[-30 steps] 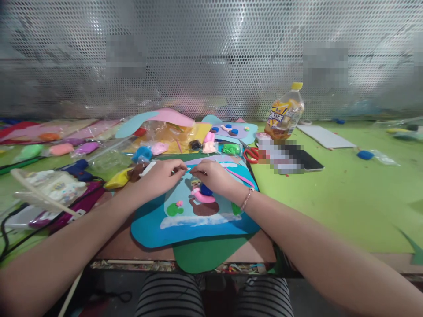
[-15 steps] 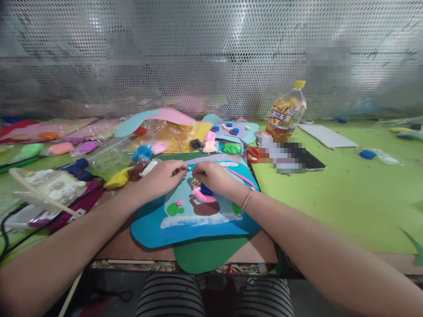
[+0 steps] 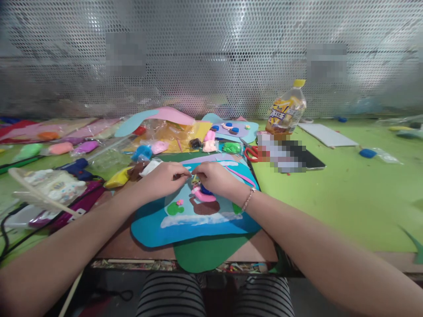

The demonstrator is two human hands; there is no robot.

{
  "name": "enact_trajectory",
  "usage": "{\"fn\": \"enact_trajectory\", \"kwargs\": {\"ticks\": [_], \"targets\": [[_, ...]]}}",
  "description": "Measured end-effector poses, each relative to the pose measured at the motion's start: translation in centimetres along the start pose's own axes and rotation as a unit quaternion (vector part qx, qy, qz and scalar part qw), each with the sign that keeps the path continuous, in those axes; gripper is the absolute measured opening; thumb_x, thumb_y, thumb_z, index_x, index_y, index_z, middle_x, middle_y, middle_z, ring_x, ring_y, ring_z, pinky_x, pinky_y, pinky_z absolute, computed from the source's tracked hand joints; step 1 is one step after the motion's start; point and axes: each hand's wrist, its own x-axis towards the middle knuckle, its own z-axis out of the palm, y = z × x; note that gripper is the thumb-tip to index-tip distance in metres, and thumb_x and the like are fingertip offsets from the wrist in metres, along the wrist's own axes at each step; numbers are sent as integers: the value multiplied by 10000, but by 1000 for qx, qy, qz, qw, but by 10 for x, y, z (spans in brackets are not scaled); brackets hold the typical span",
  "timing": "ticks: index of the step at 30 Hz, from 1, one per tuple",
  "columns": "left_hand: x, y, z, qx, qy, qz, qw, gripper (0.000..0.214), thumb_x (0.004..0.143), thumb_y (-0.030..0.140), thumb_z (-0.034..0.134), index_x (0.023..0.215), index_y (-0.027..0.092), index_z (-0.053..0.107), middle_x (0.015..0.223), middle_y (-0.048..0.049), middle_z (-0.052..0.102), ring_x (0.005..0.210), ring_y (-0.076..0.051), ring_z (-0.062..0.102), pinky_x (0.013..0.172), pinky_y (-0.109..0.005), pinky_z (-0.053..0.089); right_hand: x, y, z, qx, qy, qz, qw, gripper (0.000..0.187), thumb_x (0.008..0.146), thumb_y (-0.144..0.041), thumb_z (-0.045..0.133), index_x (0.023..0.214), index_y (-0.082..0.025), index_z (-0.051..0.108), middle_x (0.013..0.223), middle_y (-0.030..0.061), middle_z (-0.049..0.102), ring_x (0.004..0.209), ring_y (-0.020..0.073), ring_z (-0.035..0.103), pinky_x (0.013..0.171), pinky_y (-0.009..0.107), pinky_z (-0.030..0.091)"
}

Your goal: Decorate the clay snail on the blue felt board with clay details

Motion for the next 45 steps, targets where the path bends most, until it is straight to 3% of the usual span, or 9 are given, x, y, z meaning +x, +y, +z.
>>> {"fn": "enact_trajectory", "kwargs": {"ticks": [6, 14, 21, 31, 45], "targets": [[0, 2, -1, -2, -22, 27, 999, 235, 773, 101, 490, 839, 184, 699, 843, -27, 678, 797, -165, 608, 709, -265, 438, -2, 1, 0, -27, 0, -36, 999, 372, 790, -9, 410, 964, -172, 696, 867, 67, 679, 776, 153, 593, 704, 260, 442], [0, 3, -3, 14, -58, 64, 996, 258, 815, 118, 469, 937, 167, 691, 859, -44, 655, 784, -171, 594, 685, -281, 432, -1, 1, 0, -21, -3, -31, 999, 393, 771, 0, 399, 973, -167, 693, 861, 67, 675, 767, 144, 588, 694, 244, 440], [0, 0, -3, 28, -71, 56, 996, 252, 819, 118, 464, 920, 172, 688, 870, -46, 659, 805, -181, 598, 700, -284, 427, -2, 1, 0, -37, -8, -28, 999, 419, 751, 4, 383, 962, -182, 693, 877, 63, 670, 780, 142, 585, 705, 241, 437], [0, 3, -4, 31, -82, 37, 995, 231, 805, 116, 459, 842, 179, 678, 820, -37, 651, 775, -177, 594, 672, -274, 415, -4, 0, -2, -52, -15, -35, 998, 444, 672, 51, 378, 916, -126, 704, 893, 98, 650, 800, 164, 573, 746, 270, 438], [0, 1, -2, 30, -82, 14, 996, 206, 791, 135, 477, 851, 190, 666, 841, -39, 667, 805, -185, 606, 719, -281, 439, -6, -4, -5, -78, -15, -6, 997, 346, 782, -1, 389, 896, -122, 692, 875, 95, 642, 814, 169, 559, 757, 276, 429]]}}
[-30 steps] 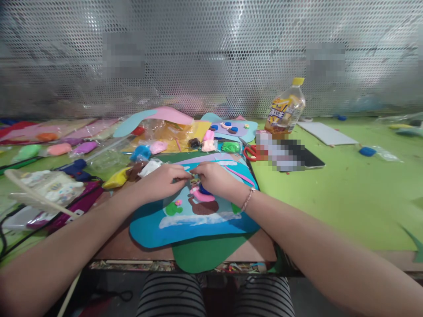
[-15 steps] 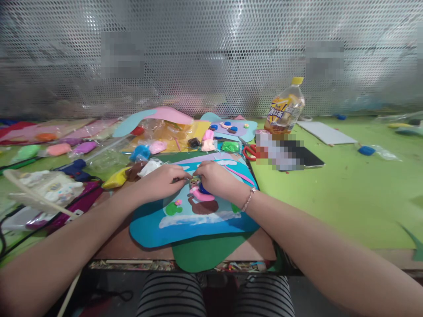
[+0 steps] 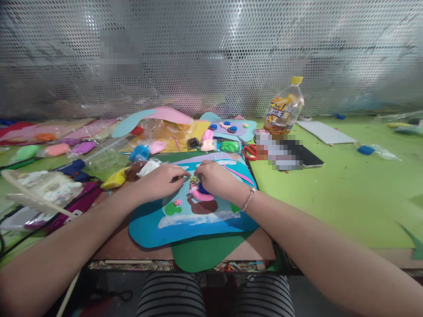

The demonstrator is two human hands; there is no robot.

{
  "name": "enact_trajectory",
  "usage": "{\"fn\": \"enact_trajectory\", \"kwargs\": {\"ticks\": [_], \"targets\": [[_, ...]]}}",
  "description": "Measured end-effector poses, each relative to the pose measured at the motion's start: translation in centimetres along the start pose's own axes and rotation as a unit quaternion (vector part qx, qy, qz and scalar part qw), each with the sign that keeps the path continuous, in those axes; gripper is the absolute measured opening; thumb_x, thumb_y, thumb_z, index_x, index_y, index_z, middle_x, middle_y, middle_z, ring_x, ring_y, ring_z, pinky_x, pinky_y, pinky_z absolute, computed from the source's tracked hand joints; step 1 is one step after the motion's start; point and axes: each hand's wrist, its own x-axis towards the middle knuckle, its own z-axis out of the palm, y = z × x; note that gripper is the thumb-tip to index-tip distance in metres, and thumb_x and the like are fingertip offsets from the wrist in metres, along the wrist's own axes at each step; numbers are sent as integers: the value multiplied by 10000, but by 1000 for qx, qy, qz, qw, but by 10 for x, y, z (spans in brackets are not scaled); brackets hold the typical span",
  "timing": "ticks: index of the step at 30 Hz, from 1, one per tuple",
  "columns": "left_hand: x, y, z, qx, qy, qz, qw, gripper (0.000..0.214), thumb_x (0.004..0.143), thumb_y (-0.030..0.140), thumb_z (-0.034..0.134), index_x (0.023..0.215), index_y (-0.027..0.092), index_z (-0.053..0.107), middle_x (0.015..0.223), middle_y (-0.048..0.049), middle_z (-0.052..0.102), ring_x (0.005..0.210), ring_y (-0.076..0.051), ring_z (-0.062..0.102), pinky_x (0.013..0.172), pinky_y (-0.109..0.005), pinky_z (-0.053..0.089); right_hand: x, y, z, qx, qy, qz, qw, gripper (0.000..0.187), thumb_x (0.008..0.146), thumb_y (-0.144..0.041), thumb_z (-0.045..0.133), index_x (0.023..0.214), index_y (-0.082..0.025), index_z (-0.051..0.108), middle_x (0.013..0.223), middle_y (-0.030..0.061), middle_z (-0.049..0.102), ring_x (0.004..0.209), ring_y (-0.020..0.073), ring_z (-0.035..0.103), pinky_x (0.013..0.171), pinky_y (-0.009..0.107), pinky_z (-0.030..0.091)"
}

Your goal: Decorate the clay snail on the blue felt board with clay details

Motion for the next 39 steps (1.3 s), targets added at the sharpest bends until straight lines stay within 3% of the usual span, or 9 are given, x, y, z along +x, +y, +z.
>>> {"fn": "enact_trajectory", "kwargs": {"ticks": [14, 30, 39], "targets": [[-1, -3, 1, 3, -32, 35, 999, 229, 844, 125, 413, 930, 157, 623, 922, -59, 634, 866, -189, 584, 751, -296, 420, -2, -3, -4, -1, -16, -10, 1000, 335, 720, 9, 404, 819, -118, 697, 852, 94, 634, 797, 166, 558, 746, 275, 424], [-3, -5, 4, 1, -38, 38, 999, 257, 851, 139, 390, 992, 168, 603, 971, -66, 617, 909, -192, 575, 776, -300, 416, -4, -4, -6, -12, -33, -20, 999, 371, 714, 30, 407, 856, -136, 707, 920, 101, 621, 852, 172, 558, 779, 281, 420], [-2, -2, 0, -12, -27, 32, 999, 249, 839, 140, 425, 913, 177, 659, 815, -44, 588, 786, -169, 567, 705, -278, 408, -5, -5, -9, -68, -59, -62, 994, 426, 720, 38, 401, 982, -143, 684, 948, 108, 591, 872, 188, 518, 817, 312, 384]]}}
